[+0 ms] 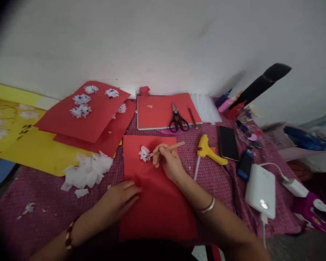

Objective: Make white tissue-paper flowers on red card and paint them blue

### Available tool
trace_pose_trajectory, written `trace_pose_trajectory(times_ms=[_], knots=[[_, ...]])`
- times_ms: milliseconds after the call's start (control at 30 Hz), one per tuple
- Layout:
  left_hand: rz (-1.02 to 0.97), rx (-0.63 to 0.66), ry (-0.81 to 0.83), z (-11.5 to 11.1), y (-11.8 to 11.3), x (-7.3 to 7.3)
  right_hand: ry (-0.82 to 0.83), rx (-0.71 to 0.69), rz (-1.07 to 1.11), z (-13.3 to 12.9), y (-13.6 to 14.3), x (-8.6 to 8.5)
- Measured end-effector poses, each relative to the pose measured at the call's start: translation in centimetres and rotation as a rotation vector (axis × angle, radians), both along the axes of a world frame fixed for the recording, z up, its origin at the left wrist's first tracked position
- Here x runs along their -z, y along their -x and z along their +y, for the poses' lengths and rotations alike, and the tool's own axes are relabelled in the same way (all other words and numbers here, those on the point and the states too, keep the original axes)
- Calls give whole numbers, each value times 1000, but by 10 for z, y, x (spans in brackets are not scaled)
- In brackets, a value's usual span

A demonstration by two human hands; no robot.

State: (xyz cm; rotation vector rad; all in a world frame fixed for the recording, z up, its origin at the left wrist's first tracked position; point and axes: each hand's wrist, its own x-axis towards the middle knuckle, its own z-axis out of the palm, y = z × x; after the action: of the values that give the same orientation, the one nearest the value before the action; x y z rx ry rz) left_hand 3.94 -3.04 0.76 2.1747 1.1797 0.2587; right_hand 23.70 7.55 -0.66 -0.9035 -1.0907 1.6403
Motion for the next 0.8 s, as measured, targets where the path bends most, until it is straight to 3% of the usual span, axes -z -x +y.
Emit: trace_pose_trajectory(times_ms=[267, 467, 633, 700, 800], knots=[[77, 24, -46, 3, -2, 1, -250, -100, -327, -3, -3, 6], [84, 8, -26, 3, 1, -4, -305, -135, -339, -1, -6, 9], [-51, -53, -30, 13, 5, 0, -402, -206, -444, 2, -4, 17], [-6, -39, -28, 23, 7, -7, -435, -191, -493, 2, -6, 16], [182, -9, -59, 30, 12, -33, -450, -136, -537, -8, -13, 7]])
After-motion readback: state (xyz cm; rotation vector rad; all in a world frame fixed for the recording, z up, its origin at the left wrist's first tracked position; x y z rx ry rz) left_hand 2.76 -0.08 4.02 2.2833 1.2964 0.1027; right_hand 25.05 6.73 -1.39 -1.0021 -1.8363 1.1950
